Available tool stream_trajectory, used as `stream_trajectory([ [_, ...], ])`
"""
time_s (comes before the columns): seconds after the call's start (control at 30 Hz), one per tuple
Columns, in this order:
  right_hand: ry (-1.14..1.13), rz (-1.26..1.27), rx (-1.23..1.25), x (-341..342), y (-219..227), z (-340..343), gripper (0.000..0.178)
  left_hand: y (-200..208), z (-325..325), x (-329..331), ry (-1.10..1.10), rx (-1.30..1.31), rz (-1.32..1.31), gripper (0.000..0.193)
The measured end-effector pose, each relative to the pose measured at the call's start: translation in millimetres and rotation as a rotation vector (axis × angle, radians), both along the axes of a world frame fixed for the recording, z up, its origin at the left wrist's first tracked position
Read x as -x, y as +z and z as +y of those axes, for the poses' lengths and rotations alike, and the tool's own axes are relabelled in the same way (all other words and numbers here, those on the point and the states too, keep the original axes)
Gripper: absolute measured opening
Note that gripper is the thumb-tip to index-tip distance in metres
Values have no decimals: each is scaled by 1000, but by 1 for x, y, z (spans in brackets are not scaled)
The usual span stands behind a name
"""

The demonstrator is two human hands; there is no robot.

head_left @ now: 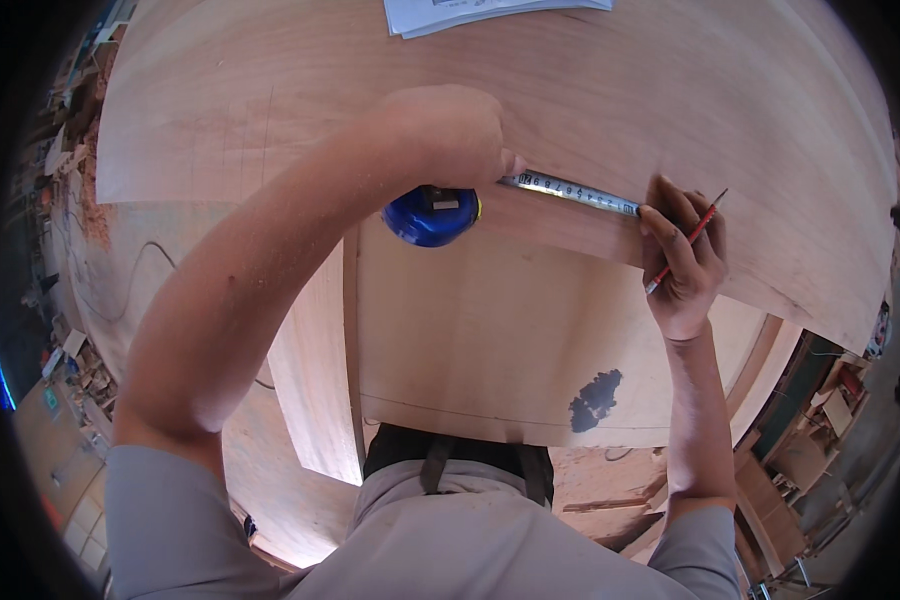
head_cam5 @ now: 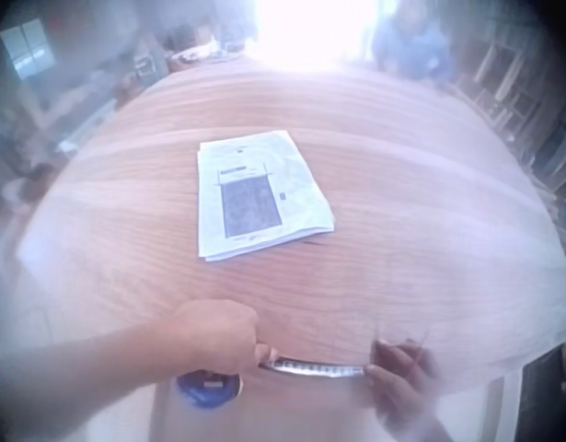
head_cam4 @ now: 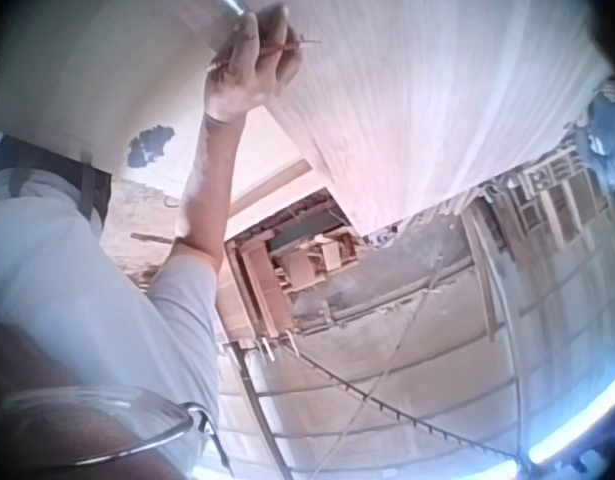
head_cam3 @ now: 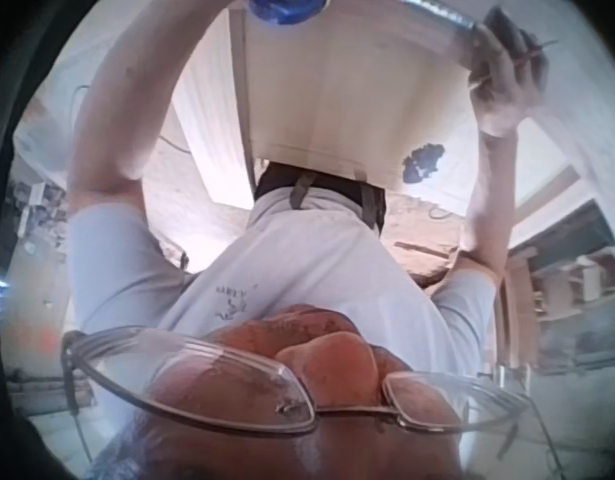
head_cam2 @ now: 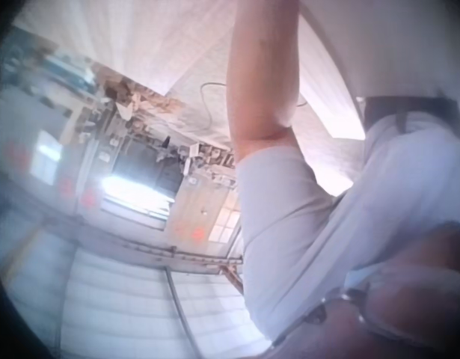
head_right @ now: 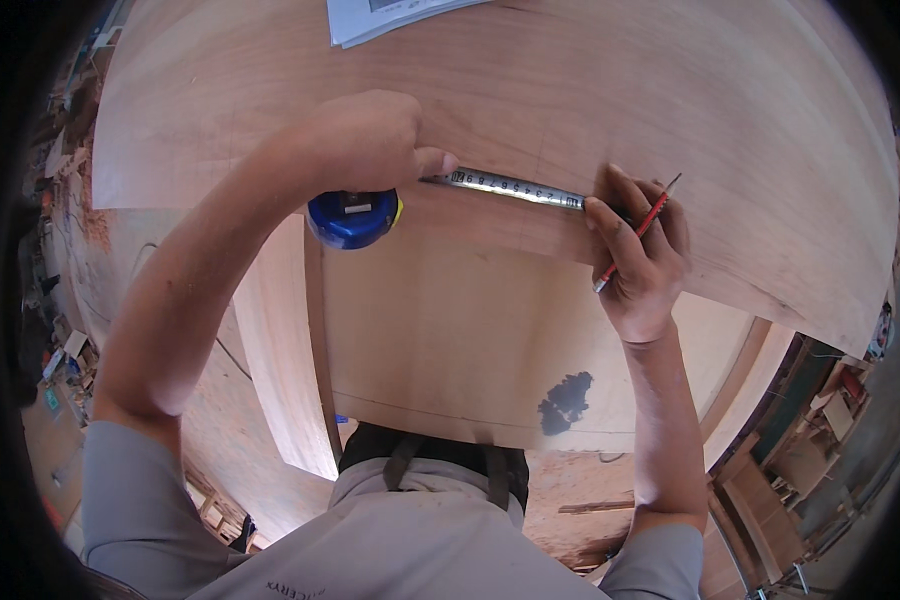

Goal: The person measures a large wooden panel with a tape measure and marks several points with a pencil. The person briefly picks up a circular saw but does not use it. The task occurs in a woodworking shop with sawdust and lumber visible.

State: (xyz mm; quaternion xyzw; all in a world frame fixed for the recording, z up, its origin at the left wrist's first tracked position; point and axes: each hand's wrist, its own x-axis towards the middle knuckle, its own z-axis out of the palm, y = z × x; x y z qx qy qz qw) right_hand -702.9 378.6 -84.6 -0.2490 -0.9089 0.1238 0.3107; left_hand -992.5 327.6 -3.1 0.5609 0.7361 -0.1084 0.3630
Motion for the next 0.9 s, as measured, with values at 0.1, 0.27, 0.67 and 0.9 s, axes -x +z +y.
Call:
stream_trajectory([
  [0.1, -15, -19, -16, 1, 0, -2, 24, 0, -2, 1, 42, -4, -12, 53],
  [0.27, 41, -96, -33, 1, 26, -2, 24, -2, -6, 2, -12, -38, 14, 51],
  [0.67, 49, 146, 1050, 82, 48, -12, 32, -4, -5, 3, -28, -30, 10, 48],
  [0.9, 9, 191, 1049, 89, 34, -12, 12, 6, -1, 3, -1, -10, -40, 45],
])
